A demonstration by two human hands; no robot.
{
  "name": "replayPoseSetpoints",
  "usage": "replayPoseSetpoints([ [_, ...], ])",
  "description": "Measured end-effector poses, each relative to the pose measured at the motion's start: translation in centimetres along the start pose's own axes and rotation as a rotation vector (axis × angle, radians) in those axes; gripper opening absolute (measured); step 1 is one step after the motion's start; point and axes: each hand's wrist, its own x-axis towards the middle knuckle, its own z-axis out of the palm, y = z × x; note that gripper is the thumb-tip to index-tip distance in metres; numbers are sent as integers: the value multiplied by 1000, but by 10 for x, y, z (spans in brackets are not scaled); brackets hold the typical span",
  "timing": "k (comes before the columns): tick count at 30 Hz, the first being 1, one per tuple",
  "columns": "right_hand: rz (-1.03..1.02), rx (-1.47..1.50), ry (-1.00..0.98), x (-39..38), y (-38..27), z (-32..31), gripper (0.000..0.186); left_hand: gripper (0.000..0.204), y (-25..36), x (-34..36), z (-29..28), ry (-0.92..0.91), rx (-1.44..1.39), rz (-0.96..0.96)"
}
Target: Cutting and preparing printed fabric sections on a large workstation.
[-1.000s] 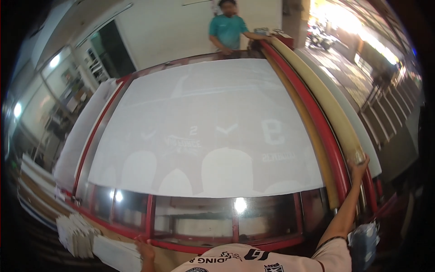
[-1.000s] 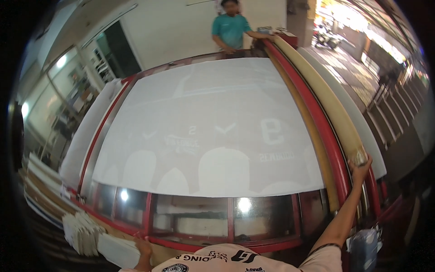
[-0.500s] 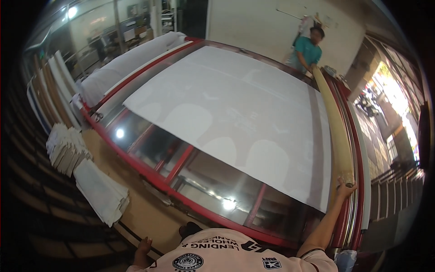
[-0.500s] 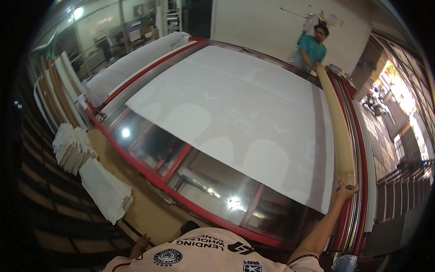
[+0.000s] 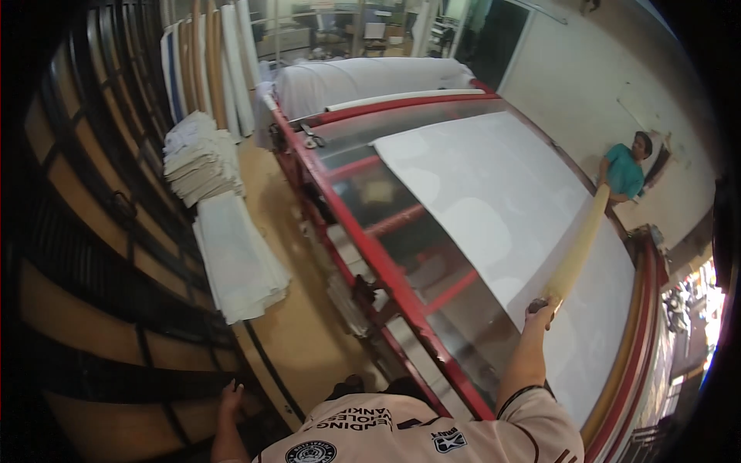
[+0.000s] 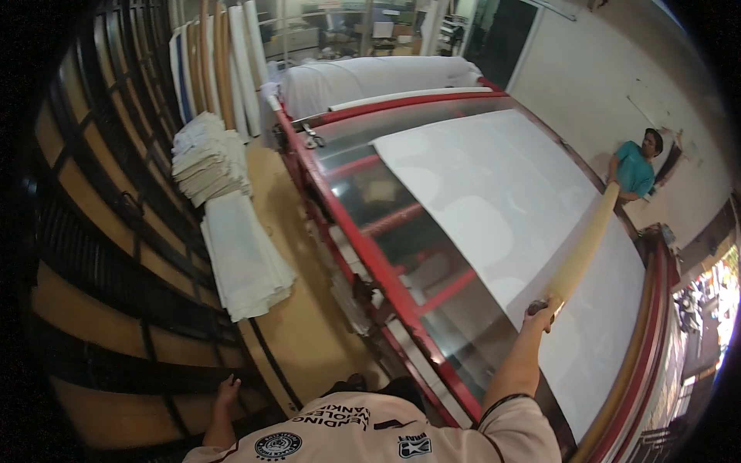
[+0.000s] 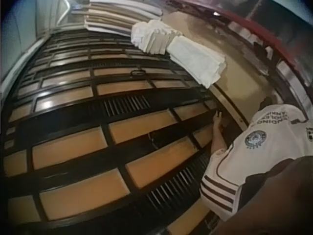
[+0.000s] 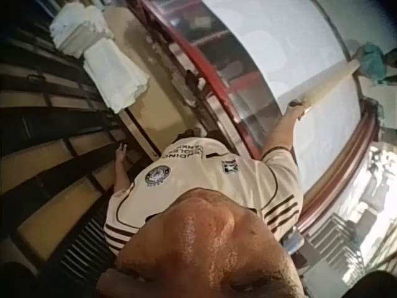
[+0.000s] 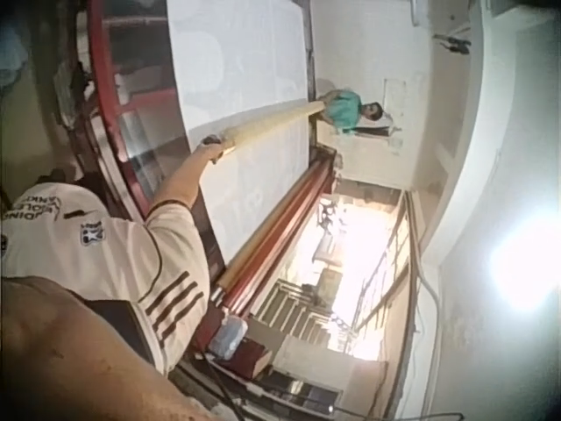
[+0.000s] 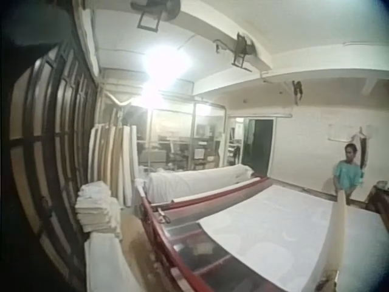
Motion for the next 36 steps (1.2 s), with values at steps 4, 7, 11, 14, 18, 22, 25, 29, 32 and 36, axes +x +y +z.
replayPoseSetpoints([
  [4,60,27,-53,-51,62,62,124,57,-11,19,-31,229,-293,-120],
  [7,18,-62,-20,-75,99,95,120,56,7,50,-17,171,-273,-182],
  [11,-68,-184,-60,-98,145,124,117,52,65,114,16,-19,-232,8],
  [14,-48,-168,-70,-123,183,143,110,50,139,148,28,-85,-447,6],
  [18,-37,-140,-3,-160,214,218,100,47,288,206,-5,-196,-831,78],
  [22,-52,-142,0,-187,242,269,94,45,442,279,-75,-287,-347,434],
  [25,-82,-141,16,-194,259,299,88,46,556,332,-102,-391,-444,634],
  [29,-115,-107,6,-202,285,333,86,70,721,399,-87,-627,-478,742],
  [32,-114,-74,-83,-214,309,358,86,86,842,429,-48,-757,-523,671],
  [36,-265,-184,38,-242,340,380,87,92,937,474,-9,-798,-676,420],
])
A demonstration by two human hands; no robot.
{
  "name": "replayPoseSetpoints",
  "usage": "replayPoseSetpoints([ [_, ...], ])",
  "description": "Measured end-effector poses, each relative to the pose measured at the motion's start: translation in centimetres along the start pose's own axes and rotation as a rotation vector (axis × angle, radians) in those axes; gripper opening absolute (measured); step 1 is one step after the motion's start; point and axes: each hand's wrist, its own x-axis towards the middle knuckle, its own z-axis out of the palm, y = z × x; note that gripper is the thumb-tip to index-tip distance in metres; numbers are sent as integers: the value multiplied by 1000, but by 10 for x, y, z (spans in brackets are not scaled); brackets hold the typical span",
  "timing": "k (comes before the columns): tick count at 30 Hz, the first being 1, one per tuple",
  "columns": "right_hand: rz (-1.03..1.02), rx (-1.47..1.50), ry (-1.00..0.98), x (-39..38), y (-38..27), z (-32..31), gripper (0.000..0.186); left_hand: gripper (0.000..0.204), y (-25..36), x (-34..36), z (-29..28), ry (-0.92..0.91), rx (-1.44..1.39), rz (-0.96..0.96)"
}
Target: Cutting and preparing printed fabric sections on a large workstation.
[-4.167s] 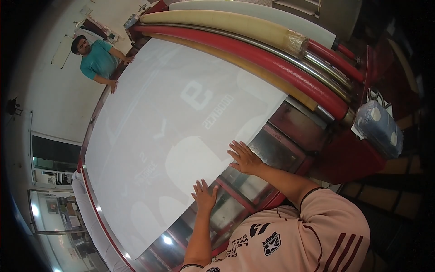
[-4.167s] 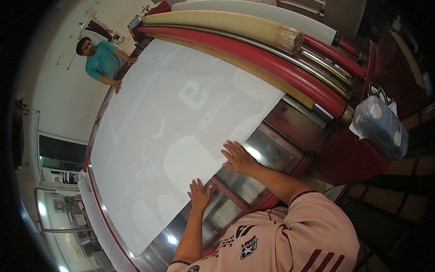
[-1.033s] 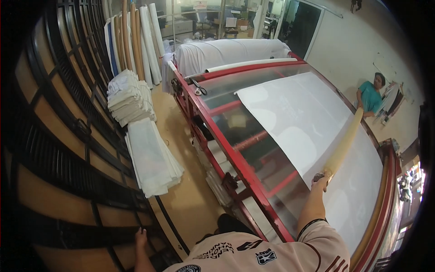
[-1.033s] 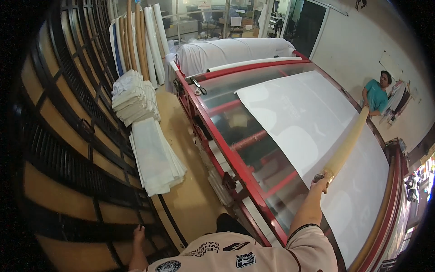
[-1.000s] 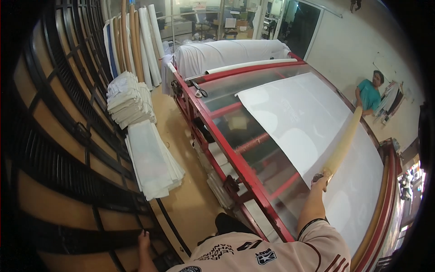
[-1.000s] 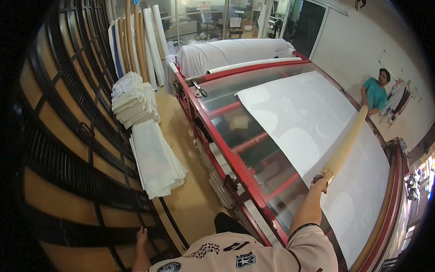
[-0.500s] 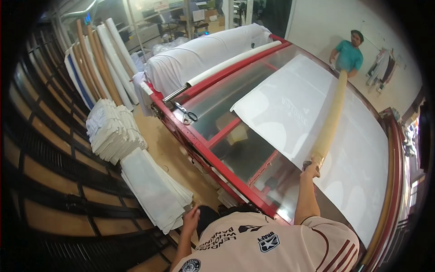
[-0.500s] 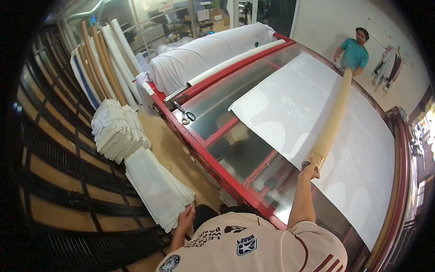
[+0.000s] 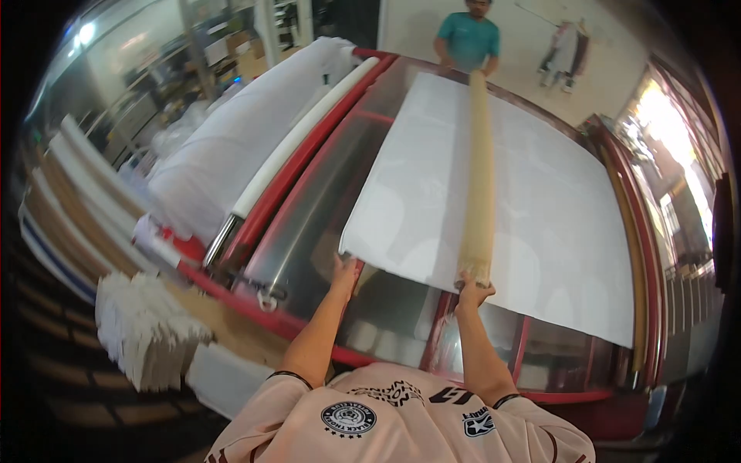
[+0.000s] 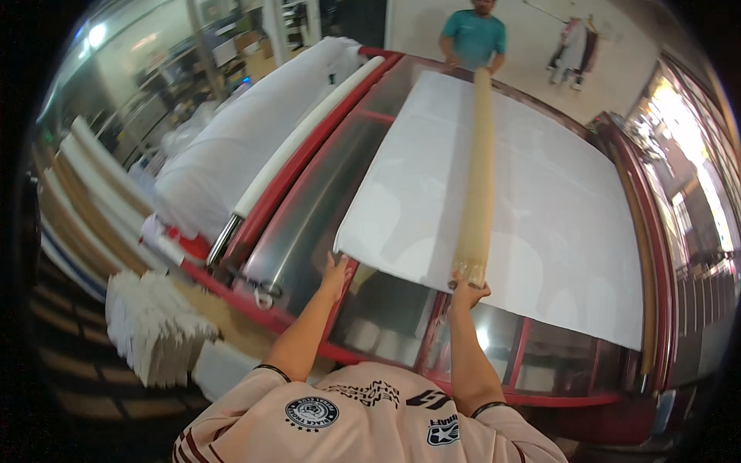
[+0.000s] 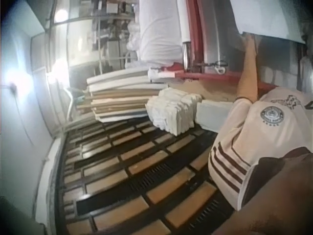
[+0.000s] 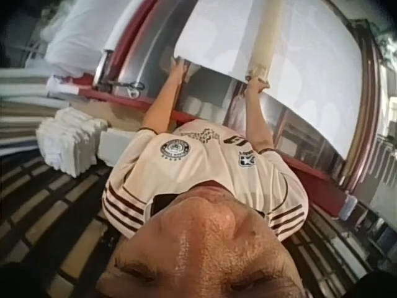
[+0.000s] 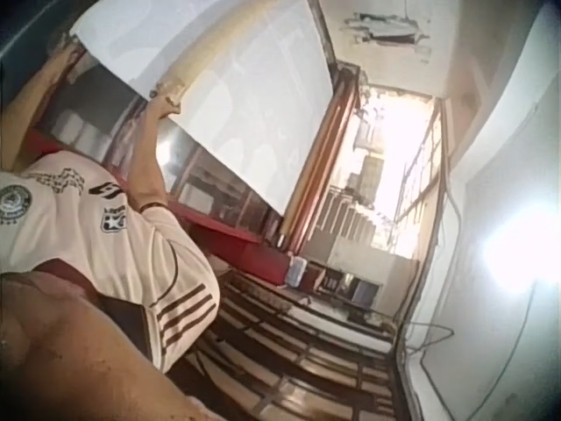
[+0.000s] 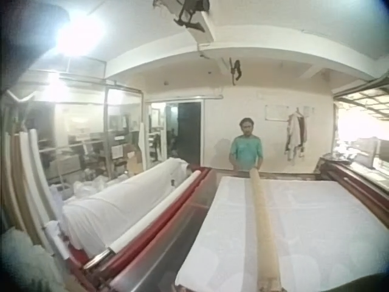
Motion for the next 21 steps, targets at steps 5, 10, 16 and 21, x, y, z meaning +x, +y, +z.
replayPoseSetpoints([
  [5,-119,-171,64,-52,3,24,94,77,7,77,-25,-33,-643,-172],
  [10,-132,-199,41,-100,1,55,94,55,13,116,-58,-7,-523,-174],
  [16,-104,-183,17,-131,15,87,94,44,45,133,-39,41,705,787],
  [21,-90,-293,35,-141,20,107,95,51,54,141,-26,-279,1505,928],
])
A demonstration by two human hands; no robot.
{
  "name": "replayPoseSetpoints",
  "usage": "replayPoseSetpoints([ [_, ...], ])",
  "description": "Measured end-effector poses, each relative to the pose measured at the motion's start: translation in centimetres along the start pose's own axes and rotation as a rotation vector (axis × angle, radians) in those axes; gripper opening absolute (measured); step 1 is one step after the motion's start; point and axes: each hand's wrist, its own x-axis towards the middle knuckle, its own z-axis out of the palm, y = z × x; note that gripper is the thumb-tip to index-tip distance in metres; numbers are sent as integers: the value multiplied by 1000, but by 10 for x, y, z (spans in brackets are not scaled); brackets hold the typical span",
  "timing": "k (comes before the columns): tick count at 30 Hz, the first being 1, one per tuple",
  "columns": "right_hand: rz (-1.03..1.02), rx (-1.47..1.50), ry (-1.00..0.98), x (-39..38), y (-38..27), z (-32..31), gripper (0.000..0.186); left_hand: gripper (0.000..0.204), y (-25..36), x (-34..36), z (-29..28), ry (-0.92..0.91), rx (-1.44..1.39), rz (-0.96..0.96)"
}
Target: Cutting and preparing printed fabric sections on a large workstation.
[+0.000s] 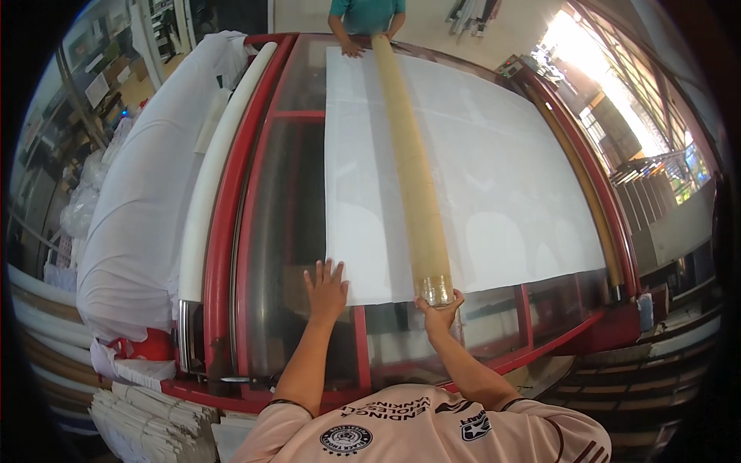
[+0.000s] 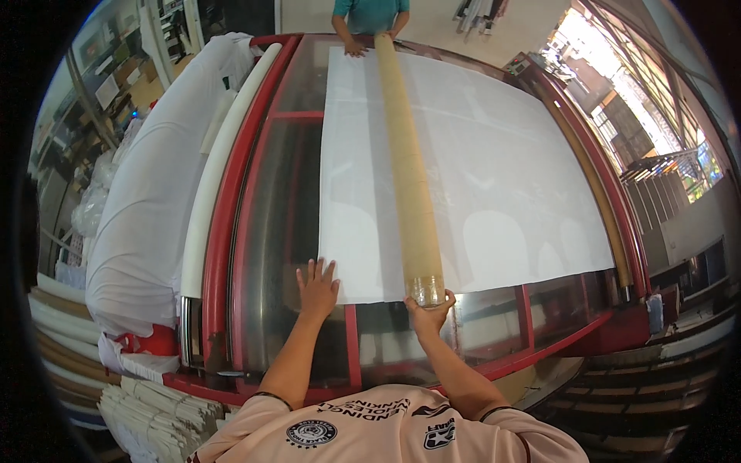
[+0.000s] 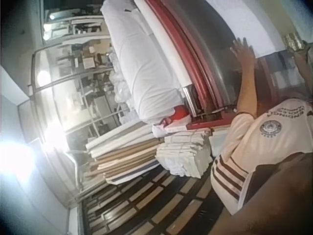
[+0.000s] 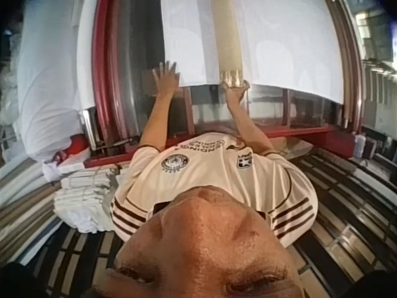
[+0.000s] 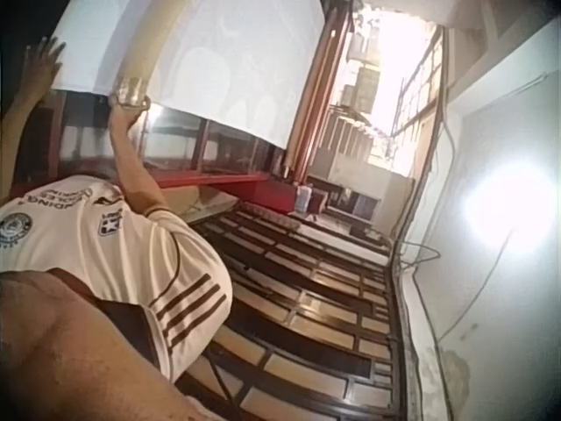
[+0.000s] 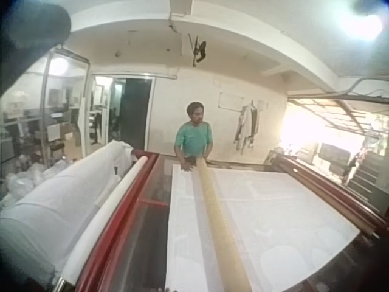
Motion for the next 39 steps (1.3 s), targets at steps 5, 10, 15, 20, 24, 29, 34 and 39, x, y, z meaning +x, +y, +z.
replayPoseSetpoints([
  [5,-15,-62,52,-5,-6,7,97,55,-32,-17,-8,40,39,89],
  [10,-66,-279,72,-8,-8,8,100,59,-46,-24,-15,17,127,92],
  [15,-63,-343,92,-13,-18,2,101,60,-45,-23,-16,-37,129,83],
  [20,-115,-436,125,-13,-19,-6,102,59,-42,-21,-12,-63,121,62],
  [24,-179,-511,114,-10,-7,-8,104,58,-39,-21,-11,-87,120,53],
  [29,-363,-603,69,-12,7,-20,103,58,-22,-18,-13,-131,152,36],
  [34,-590,-448,-257,-1,18,-77,91,60,39,-35,8,-77,-27,333],
  [39,-339,-958,-195,0,50,-179,82,62,61,-68,16,-67,24,246],
])
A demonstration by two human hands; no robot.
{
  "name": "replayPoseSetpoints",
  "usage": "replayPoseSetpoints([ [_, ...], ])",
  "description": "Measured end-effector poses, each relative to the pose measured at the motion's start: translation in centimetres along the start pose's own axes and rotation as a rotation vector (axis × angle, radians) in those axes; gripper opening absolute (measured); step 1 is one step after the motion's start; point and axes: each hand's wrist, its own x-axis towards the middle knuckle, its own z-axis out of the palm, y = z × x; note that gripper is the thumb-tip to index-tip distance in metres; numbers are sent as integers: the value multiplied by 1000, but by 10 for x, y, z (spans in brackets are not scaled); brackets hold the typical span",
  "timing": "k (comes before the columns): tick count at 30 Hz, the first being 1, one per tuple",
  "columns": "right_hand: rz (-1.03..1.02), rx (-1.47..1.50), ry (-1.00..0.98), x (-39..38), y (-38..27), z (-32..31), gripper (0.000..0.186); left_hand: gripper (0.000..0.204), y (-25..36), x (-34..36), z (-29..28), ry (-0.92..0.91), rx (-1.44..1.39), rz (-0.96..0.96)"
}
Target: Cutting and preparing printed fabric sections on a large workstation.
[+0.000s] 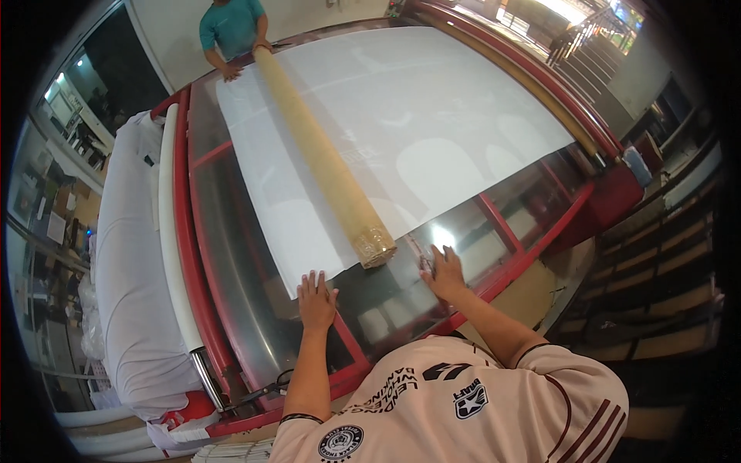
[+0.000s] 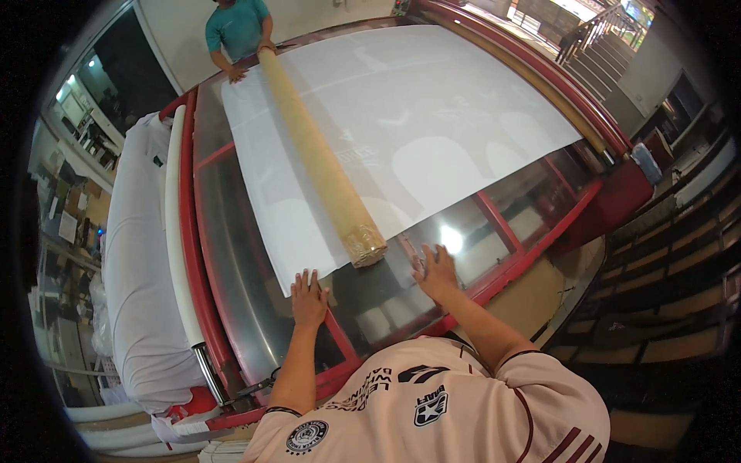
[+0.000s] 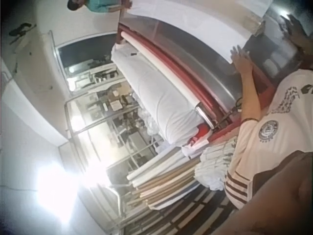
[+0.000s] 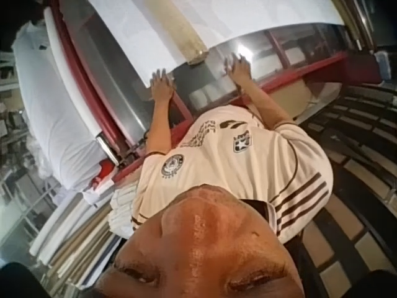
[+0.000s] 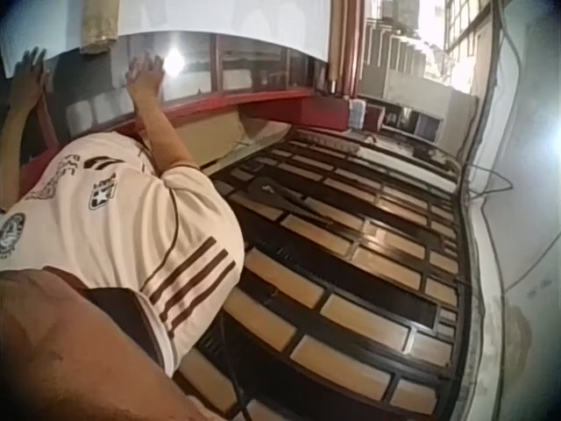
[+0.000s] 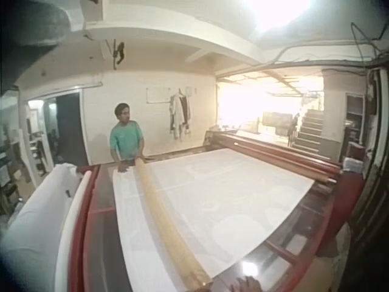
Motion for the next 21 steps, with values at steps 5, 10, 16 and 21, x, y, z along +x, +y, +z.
replayPoseSetpoints([
  [5,-2,-251,-351,-23,67,-2,91,61,-3,2,7,39,-14,39],
  [10,21,-166,-460,-15,85,7,93,63,-1,1,7,-129,44,-12],
  [16,-46,-167,-478,-17,88,-9,95,65,15,-26,13,-138,44,-130],
  [21,-266,-28,-528,29,142,-31,89,65,84,-124,33,-46,26,-263],
])
